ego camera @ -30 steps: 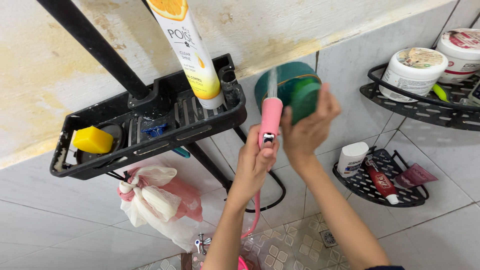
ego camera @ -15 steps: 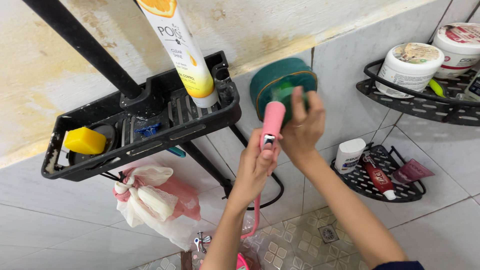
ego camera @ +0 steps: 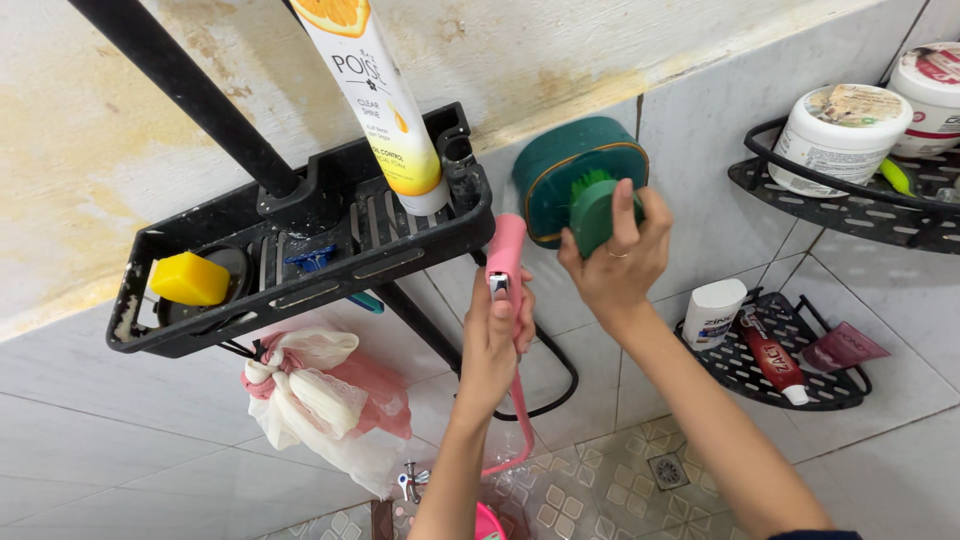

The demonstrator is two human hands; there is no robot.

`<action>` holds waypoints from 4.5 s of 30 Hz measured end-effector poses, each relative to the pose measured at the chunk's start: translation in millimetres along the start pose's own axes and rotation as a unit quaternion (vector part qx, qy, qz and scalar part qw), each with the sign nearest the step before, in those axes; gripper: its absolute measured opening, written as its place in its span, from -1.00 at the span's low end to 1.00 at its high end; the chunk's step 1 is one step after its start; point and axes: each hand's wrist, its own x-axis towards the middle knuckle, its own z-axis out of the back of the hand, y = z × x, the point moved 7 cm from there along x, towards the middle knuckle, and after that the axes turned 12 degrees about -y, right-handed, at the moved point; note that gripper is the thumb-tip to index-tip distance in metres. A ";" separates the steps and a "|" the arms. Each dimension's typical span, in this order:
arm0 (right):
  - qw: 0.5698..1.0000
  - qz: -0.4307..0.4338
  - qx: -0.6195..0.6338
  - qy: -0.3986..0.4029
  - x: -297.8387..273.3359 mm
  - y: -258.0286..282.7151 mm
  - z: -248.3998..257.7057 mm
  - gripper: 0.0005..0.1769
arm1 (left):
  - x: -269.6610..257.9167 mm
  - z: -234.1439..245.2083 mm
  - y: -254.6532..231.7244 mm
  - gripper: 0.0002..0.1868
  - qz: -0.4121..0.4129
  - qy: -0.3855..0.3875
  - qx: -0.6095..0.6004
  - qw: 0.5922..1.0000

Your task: The person uses a handheld shower head to wet a green scrubbing brush and then scrubs a green wall-mounted pouch. After scrubbing, the person rinses the brush and the pouch with water from the shower head.

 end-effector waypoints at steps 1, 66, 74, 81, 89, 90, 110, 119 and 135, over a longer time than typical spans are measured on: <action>1.000 -0.005 0.000 0.000 -1.0 -1.8 0.1 -0.09 | -1.5 -0.4 1.3 -0.28 0.006 0.006 0.000 1.000; 0.912 -0.358 0.201 -0.010 -39.9 -102.4 18.9 -0.48 | 19.4 -71.2 -4.9 -0.41 -0.042 0.133 0.164 0.976; 0.921 -0.291 0.261 -0.008 23.9 -121.9 6.3 -0.63 | 35.2 -74.6 -3.2 -0.20 -0.054 0.109 0.212 0.970; 0.926 -0.269 0.266 -0.014 19.9 -124.0 16.6 -0.67 | 34.3 -82.8 4.6 -0.10 -0.049 0.086 0.222 0.970; 0.915 -0.287 0.283 -0.021 28.0 -122.2 2.1 -0.61 | 35.9 -82.7 6.8 0.01 -0.034 0.068 0.193 0.978; 0.916 -0.293 0.274 -0.023 19.1 -122.4 3.3 -0.61 | 35.6 -81.9 7.4 0.02 -0.027 0.066 0.180 0.981; 0.939 -0.206 0.269 0.064 32.3 -74.0 33.9 -0.20 | -5.8 -32.0 10.6 0.04 -0.006 0.022 0.093 0.995; 0.939 0.071 0.233 0.243 86.9 -14.9 28.3 -0.24 | -39.3 3.7 4.0 0.01 0.013 -0.005 0.053 0.998; 0.945 0.112 0.247 0.183 6.8 -23.1 45.3 -0.27 | -55.1 21.1 -7.0 0.00 0.020 0.010 0.039 0.999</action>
